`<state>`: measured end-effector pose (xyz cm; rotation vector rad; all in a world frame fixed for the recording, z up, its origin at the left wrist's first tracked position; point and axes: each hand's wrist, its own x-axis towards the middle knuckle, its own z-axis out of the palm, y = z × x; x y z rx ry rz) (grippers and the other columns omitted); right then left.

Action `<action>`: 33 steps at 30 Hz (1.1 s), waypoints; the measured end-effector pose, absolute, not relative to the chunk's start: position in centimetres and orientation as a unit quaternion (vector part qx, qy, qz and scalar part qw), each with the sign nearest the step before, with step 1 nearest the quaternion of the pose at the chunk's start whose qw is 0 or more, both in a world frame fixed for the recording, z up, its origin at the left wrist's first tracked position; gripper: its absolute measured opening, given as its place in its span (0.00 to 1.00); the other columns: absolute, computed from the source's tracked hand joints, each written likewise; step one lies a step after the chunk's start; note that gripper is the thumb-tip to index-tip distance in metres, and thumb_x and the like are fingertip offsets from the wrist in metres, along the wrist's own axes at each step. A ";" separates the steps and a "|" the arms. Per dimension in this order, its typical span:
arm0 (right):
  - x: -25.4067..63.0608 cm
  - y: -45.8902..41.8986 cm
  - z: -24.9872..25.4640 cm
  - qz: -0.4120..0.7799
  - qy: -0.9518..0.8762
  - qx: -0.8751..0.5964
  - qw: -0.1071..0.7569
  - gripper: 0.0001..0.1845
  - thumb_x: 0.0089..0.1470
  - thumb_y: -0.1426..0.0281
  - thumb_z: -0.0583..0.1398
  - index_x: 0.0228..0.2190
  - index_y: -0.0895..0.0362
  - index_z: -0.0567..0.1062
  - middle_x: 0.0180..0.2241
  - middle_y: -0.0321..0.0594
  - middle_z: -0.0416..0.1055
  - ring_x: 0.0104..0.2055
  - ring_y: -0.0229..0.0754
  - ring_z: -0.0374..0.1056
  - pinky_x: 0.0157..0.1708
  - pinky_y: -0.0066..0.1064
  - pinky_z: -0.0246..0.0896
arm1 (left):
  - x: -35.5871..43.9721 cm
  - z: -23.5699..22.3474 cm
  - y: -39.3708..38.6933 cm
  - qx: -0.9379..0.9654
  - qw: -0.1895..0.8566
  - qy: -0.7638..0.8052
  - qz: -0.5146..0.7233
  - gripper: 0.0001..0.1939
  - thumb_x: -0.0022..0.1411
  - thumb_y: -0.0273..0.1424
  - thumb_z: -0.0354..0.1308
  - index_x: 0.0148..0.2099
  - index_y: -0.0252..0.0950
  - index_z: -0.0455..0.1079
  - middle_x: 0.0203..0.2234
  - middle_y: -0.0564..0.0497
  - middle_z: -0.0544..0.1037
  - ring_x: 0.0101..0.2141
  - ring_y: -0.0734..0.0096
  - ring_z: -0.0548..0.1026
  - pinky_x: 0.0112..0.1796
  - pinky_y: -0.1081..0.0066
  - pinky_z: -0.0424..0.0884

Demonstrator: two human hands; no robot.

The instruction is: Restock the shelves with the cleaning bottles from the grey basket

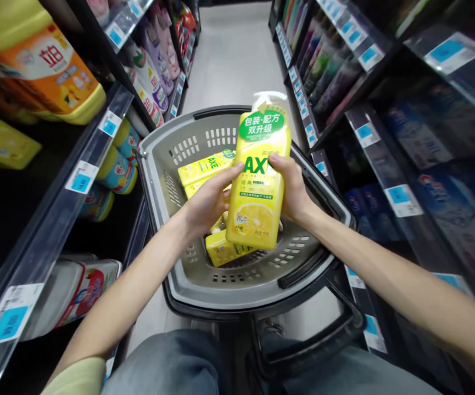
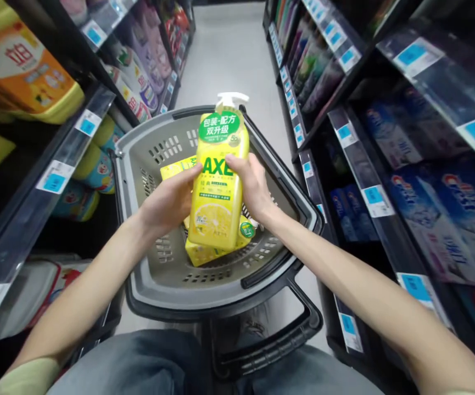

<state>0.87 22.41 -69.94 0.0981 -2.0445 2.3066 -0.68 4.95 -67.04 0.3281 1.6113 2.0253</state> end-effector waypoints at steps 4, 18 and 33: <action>1.5 21.6 -69.7 0.763 -0.646 0.031 0.008 0.44 0.44 0.34 0.67 0.55 0.44 0.73 0.47 0.42 0.80 0.55 0.61 0.74 0.54 0.56 0.74 | -0.4 -67.0 3.9 0.110 0.237 0.577 0.774 0.19 0.71 0.48 0.59 0.53 0.41 0.76 0.44 0.48 0.84 0.57 0.51 0.78 0.59 0.53 0.76; 1.8 21.3 -69.2 0.769 -0.638 0.012 -0.024 0.37 0.47 0.39 0.68 0.50 0.47 0.74 0.48 0.43 0.80 0.56 0.59 0.75 0.55 0.55 0.74 | -0.7 -67.1 3.9 0.070 0.175 0.637 0.748 0.13 0.73 0.41 0.58 0.49 0.36 0.76 0.42 0.48 0.83 0.56 0.48 0.78 0.53 0.50 0.79; 2.0 21.7 -69.5 0.714 -0.700 0.024 -0.022 0.41 0.53 0.37 0.62 0.59 0.49 0.70 0.50 0.46 0.79 0.56 0.60 0.74 0.55 0.55 0.73 | 0.2 -65.5 4.5 0.024 0.364 0.458 0.811 0.25 0.76 0.41 0.46 0.68 0.38 0.67 0.57 0.47 0.79 0.61 0.50 0.73 0.64 0.50 0.68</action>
